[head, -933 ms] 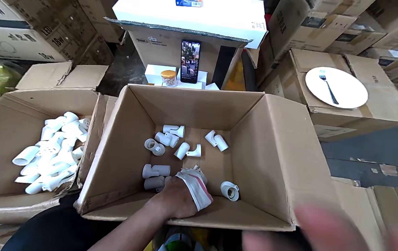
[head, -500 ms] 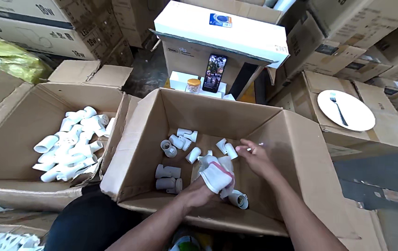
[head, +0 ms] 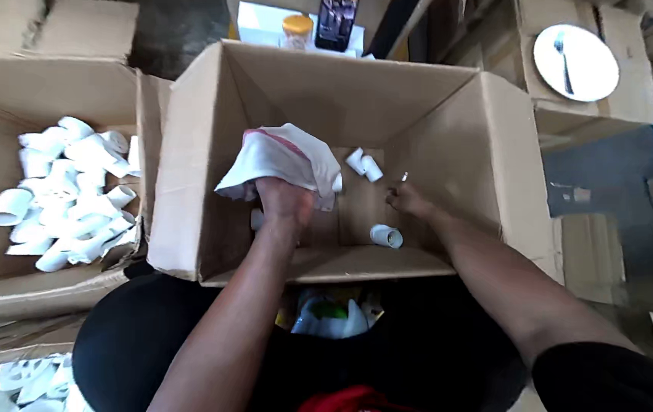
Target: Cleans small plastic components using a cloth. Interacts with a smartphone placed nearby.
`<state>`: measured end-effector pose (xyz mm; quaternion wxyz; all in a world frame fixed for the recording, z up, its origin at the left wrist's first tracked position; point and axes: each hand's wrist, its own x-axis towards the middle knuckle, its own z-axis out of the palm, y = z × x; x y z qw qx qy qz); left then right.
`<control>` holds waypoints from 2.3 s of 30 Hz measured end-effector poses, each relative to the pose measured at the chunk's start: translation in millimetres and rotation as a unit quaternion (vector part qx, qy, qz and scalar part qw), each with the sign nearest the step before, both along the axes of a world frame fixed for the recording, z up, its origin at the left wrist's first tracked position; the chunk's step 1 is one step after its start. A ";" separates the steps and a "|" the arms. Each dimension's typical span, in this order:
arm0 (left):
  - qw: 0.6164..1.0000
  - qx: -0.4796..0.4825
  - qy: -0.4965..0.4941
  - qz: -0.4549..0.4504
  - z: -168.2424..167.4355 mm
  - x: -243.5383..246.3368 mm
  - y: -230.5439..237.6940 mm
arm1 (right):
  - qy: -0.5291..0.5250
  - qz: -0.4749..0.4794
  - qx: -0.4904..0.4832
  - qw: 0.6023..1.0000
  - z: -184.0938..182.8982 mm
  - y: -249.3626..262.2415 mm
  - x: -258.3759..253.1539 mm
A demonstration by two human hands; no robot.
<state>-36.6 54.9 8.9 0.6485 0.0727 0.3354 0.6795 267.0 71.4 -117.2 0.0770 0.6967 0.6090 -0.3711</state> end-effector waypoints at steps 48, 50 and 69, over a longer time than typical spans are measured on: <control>0.920 0.085 0.342 -0.171 -11.1 30.9 -37.2 | 0.528 -0.490 0.250 0.647 134.0 -34.8 -99.5; 0.841 0.094 0.478 -0.235 -2.9 29.8 -38.3 | 0.519 -0.504 0.275 0.634 132.4 -28.8 -95.6; 0.837 0.087 0.400 -0.363 2.3 29.3 -46.8 | 0.518 -0.252 0.273 0.771 150.6 -23.6 -92.3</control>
